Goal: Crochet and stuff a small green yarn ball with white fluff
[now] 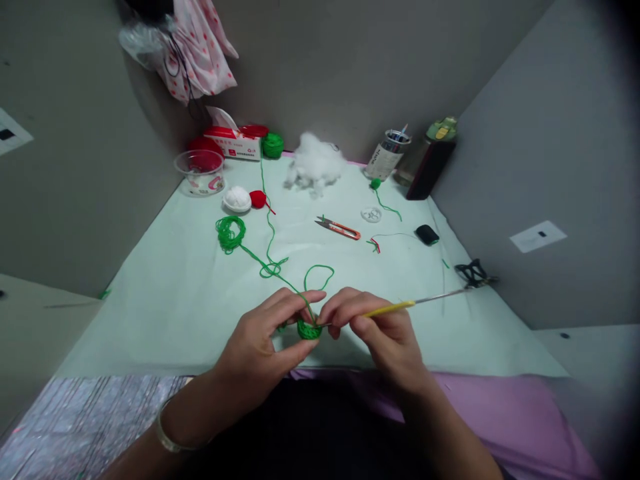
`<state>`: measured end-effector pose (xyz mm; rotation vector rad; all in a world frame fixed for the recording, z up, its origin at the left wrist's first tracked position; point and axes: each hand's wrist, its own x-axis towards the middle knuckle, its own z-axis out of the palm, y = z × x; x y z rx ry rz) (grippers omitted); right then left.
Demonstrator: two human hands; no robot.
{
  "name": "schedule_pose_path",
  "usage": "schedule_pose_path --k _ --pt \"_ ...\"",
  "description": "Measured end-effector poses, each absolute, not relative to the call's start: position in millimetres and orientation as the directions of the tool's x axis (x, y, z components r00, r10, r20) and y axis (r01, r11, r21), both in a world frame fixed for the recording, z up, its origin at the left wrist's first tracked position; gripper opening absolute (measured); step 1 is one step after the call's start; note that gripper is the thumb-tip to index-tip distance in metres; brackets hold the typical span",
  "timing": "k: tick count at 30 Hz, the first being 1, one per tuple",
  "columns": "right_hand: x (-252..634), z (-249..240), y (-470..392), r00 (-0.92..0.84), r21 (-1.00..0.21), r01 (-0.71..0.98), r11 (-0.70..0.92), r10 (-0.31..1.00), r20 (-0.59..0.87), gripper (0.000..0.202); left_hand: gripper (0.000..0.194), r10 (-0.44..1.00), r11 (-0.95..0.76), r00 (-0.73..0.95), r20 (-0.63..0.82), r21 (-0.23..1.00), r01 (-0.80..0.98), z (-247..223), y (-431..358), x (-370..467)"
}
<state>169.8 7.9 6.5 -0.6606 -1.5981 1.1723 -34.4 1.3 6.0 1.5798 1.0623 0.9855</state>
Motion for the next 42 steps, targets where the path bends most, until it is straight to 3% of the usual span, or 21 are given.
schedule_pose_path --k 5,8,11,16,17,21,23,27,30,36,42 --pt "173.0 14.9 9.4 -0.488 -0.839 0.096 0.536 0.760 0.429 0.017 0.032 0.937 -0.214 0.320 0.141 0.955 0.204 1.9 3.7 -36.7" --pt "166.5 8.9 5.6 -0.519 -0.584 0.333 0.741 0.660 0.542 0.015 0.036 0.955 -0.188 0.271 0.123 0.955 0.228 -3.7 5.0 -36.4" --pt "156.3 -2.3 -2.8 -0.476 -0.346 0.521 0.781 0.602 0.642 0.015 0.051 0.980 -0.119 0.177 0.086 0.976 0.184 -5.6 2.7 -33.1" --pt "149.8 -15.9 -17.3 -0.281 -0.471 0.570 0.673 0.698 0.658 0.030 0.050 0.994 0.050 0.095 -0.051 0.999 0.018 -5.0 -15.8 -24.0" --pt "150.9 -17.3 -18.5 -0.292 -0.430 0.578 0.693 0.668 0.685 0.034 0.051 0.992 0.083 0.092 -0.081 0.996 -0.026 -5.8 -20.7 -22.0" --pt "158.5 -19.4 -18.8 -0.391 -0.076 0.621 0.780 0.392 0.832 0.034 0.053 0.974 0.206 0.142 -0.175 0.948 -0.245 -8.2 -35.1 -12.9" --pt "161.5 -20.2 -18.4 -0.392 -0.029 0.623 0.782 0.344 0.853 0.033 0.051 0.939 0.333 0.221 -0.262 0.851 -0.406 -6.4 -36.1 -8.8" --pt "161.9 -24.1 -18.1 -0.352 -0.188 0.548 0.815 0.429 0.832 0.043 0.048 0.828 0.561 0.437 -0.353 0.558 -0.612 -1.0 -29.7 -7.5" --pt "158.8 -25.2 -15.2 -0.273 -0.371 0.421 0.828 0.506 0.819 0.041 0.052 0.807 0.589 0.504 -0.309 0.490 -0.642 -1.0 -24.7 -10.8" --pt "158.5 -13.5 -5.6 -0.155 -0.724 0.068 0.687 0.724 0.672 0.025 0.057 0.819 0.566 0.495 -0.290 0.548 -0.616 -1.6 -18.8 -13.9" --pt "167.7 -15.1 -8.3 -0.118 -0.828 -0.049 0.559 0.820 0.560 0.021 0.065 0.893 0.437 0.345 -0.288 0.733 -0.521 -2.4 -15.0 -19.8"
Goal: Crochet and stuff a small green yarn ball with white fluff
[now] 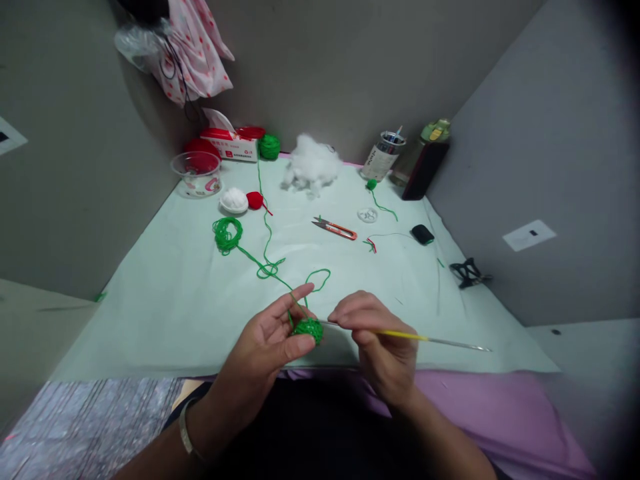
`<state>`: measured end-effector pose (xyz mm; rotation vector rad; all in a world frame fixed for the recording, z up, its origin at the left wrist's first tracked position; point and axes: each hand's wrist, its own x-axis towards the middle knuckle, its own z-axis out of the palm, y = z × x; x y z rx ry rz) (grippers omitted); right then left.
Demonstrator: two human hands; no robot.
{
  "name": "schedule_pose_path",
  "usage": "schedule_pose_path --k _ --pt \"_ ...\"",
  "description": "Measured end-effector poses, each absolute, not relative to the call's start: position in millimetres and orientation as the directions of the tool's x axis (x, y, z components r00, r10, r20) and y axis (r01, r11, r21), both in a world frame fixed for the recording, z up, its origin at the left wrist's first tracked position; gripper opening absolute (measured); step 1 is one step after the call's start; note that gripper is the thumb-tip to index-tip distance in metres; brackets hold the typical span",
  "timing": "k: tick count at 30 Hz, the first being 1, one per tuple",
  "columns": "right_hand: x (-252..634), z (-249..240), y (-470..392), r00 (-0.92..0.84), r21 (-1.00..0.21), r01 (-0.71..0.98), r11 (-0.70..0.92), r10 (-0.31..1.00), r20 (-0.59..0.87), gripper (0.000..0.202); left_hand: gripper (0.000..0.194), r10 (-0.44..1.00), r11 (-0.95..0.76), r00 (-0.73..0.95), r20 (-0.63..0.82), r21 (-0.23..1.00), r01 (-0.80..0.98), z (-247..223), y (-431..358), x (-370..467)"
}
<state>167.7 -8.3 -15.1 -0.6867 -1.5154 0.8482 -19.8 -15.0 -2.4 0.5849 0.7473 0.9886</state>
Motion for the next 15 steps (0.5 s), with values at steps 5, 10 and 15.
schedule_pose_path --k 5,10,15 --pt "170.6 -18.1 -12.0 -0.081 -0.882 -0.085 0.464 0.879 0.470 0.019 0.070 0.944 0.296 0.253 -0.211 0.881 -0.369 -6.8 -13.1 -31.1" --pt "168.3 -13.9 -9.5 -0.038 -0.910 -0.211 0.358 0.927 0.374 0.015 0.061 0.947 0.253 0.262 -0.186 0.935 -0.251 -2.9 -11.8 -40.4" --pt "159.2 -11.4 -12.4 -0.160 -0.955 -0.181 0.236 0.951 0.265 0.016 0.067 0.943 0.293 0.268 -0.200 0.878 -0.377 -6.4 -12.7 -32.2"
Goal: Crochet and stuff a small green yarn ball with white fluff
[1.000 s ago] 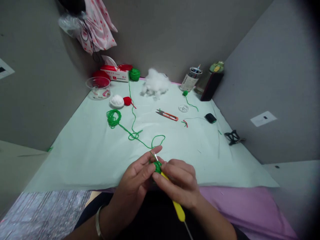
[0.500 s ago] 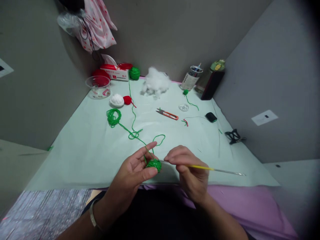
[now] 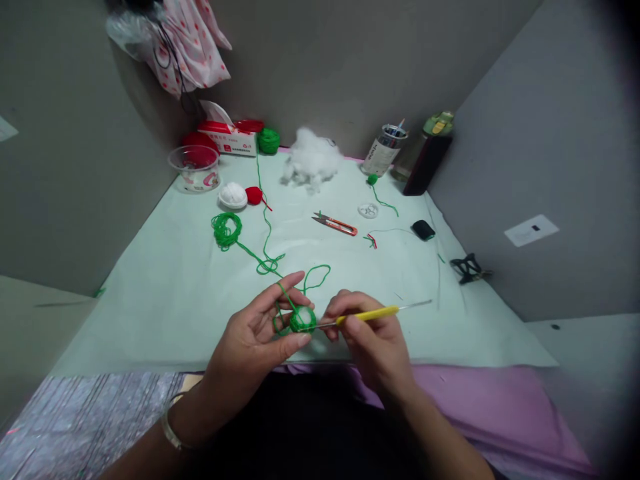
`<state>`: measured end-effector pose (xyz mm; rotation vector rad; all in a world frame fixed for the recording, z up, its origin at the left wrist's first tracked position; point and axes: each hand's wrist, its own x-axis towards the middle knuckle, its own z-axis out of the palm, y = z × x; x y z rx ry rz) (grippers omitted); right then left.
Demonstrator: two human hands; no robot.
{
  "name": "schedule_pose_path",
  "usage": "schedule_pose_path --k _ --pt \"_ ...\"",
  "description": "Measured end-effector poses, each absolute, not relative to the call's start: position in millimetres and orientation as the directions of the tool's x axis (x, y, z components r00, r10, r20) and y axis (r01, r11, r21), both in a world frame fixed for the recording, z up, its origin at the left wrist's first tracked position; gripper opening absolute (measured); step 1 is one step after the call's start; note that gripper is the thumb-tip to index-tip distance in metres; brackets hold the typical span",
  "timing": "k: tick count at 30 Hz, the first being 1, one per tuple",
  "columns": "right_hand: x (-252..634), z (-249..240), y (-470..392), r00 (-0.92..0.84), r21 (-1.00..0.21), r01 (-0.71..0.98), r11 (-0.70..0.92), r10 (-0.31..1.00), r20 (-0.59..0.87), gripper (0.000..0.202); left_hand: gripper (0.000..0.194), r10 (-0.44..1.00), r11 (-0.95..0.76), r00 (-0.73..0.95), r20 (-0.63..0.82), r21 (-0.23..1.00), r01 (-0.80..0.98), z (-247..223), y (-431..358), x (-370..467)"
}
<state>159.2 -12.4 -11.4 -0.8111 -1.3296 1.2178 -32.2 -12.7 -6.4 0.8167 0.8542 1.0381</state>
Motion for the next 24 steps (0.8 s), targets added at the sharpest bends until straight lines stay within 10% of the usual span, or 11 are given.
schedule_pose_path --k 4,7,15,24 --pt "152.4 -17.6 -21.0 -0.171 -0.681 0.399 0.615 0.779 0.603 0.025 0.068 0.940 0.324 0.265 -0.215 0.811 -0.488 -11.4 -16.5 -19.7" --pt "150.5 -23.2 -24.0 -0.216 -0.455 0.522 0.721 0.628 0.748 0.044 0.061 0.903 0.414 0.338 -0.267 0.755 -0.509 -10.5 -18.6 -17.7" --pt "175.1 -4.3 -20.9 -0.141 -0.843 0.041 0.537 0.838 0.527 0.025 0.044 0.837 0.482 0.498 -0.226 0.734 -0.478 -5.0 -11.2 -37.9" --pt "170.8 -5.6 -16.7 -0.183 -0.933 -0.223 0.283 0.928 0.325 0.017 0.046 0.802 0.485 0.575 -0.162 0.739 -0.468 -11.2 -10.7 -35.9"
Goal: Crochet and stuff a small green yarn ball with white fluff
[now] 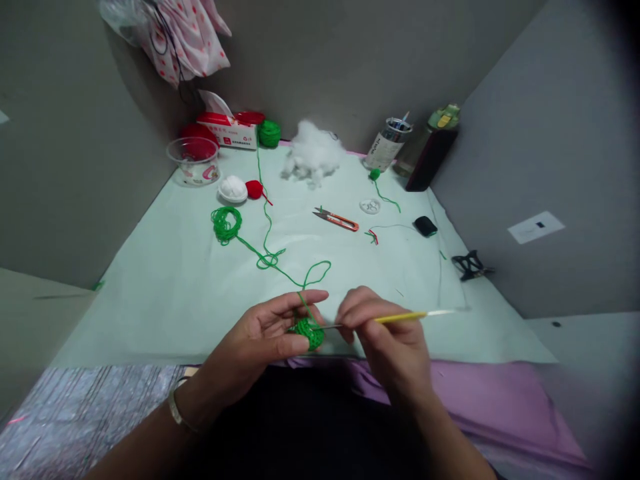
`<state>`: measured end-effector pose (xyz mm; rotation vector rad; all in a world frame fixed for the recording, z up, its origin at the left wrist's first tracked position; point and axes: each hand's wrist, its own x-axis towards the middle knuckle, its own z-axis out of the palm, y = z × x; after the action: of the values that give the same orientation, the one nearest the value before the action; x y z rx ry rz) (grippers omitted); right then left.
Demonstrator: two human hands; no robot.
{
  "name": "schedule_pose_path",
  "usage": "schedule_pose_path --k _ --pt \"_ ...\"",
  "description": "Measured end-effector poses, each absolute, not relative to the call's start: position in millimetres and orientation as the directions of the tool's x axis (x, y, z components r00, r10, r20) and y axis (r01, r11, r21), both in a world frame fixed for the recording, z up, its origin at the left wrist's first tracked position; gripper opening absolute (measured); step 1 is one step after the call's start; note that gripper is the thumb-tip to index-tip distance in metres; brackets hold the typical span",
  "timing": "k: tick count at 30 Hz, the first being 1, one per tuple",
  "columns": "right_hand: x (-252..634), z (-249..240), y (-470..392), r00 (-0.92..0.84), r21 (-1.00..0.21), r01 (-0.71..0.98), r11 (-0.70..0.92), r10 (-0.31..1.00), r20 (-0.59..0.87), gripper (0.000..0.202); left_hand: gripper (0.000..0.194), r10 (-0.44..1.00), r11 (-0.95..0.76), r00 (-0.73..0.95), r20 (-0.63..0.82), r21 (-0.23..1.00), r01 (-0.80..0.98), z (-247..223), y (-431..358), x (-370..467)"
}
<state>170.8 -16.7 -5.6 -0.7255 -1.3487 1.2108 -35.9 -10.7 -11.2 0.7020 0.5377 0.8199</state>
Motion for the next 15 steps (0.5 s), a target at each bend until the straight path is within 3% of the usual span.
schedule_pose_path --k 3,5,10,15 --pt "161.7 -6.6 -17.5 -0.192 -0.921 -0.060 0.385 0.901 0.389 0.019 0.054 0.817 0.481 0.547 -0.182 0.739 -0.473 -14.5 -12.8 -31.6" --pt "158.8 -8.9 -16.8 -0.169 -0.912 -0.054 0.406 0.897 0.409 0.020 0.057 0.831 0.470 0.516 -0.205 0.755 -0.457 -14.2 -13.7 -30.0" --pt "159.0 -16.4 -12.4 -0.125 -0.928 -0.217 0.304 0.934 0.336 0.015 0.063 0.896 0.368 0.386 -0.218 0.851 -0.375 -4.9 -13.4 -29.5" --pt "155.4 -15.9 -8.4 -0.133 -0.903 -0.385 0.190 0.957 0.258 0.013 0.058 0.929 0.261 0.339 -0.151 0.916 -0.306 2.7 -14.2 -30.9"
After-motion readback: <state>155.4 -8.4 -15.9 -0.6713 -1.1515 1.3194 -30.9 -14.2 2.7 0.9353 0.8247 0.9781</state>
